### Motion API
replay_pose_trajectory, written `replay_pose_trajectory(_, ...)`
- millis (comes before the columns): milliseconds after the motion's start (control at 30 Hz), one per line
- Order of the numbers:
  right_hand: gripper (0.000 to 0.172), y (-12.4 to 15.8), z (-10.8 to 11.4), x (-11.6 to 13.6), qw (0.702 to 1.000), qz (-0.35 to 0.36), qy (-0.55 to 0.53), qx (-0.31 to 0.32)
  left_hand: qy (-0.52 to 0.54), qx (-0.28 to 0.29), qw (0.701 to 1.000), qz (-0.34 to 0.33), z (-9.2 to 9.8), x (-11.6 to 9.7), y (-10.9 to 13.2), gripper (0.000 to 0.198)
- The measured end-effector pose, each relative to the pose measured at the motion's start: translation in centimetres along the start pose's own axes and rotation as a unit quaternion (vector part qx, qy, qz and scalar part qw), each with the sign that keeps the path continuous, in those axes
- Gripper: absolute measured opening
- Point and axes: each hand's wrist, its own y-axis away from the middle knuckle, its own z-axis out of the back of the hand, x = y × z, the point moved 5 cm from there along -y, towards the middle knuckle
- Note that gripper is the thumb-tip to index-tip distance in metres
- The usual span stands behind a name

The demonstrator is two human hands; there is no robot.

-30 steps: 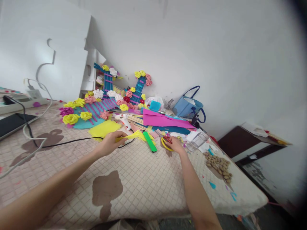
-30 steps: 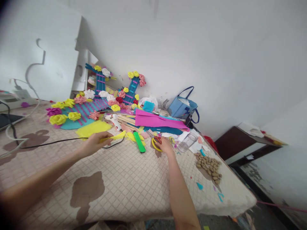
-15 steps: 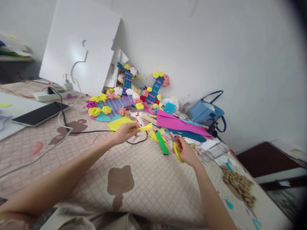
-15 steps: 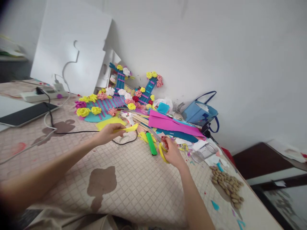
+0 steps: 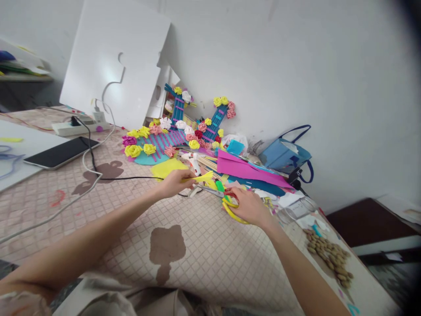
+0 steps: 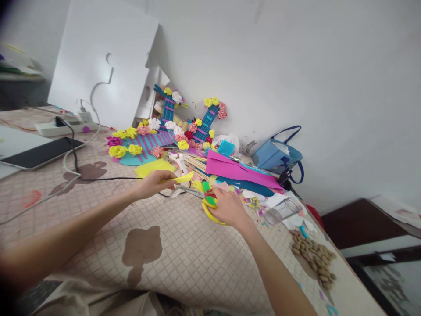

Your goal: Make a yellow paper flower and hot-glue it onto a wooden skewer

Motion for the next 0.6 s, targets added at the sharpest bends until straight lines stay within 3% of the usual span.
replay_pose_trajectory(600,0.04,-0.62,0.86,0.23,0.998,0.036,0.058,-0.005,0.024,0.031,0.999,0.025,-0.43,-0.75,0.29,0.024)
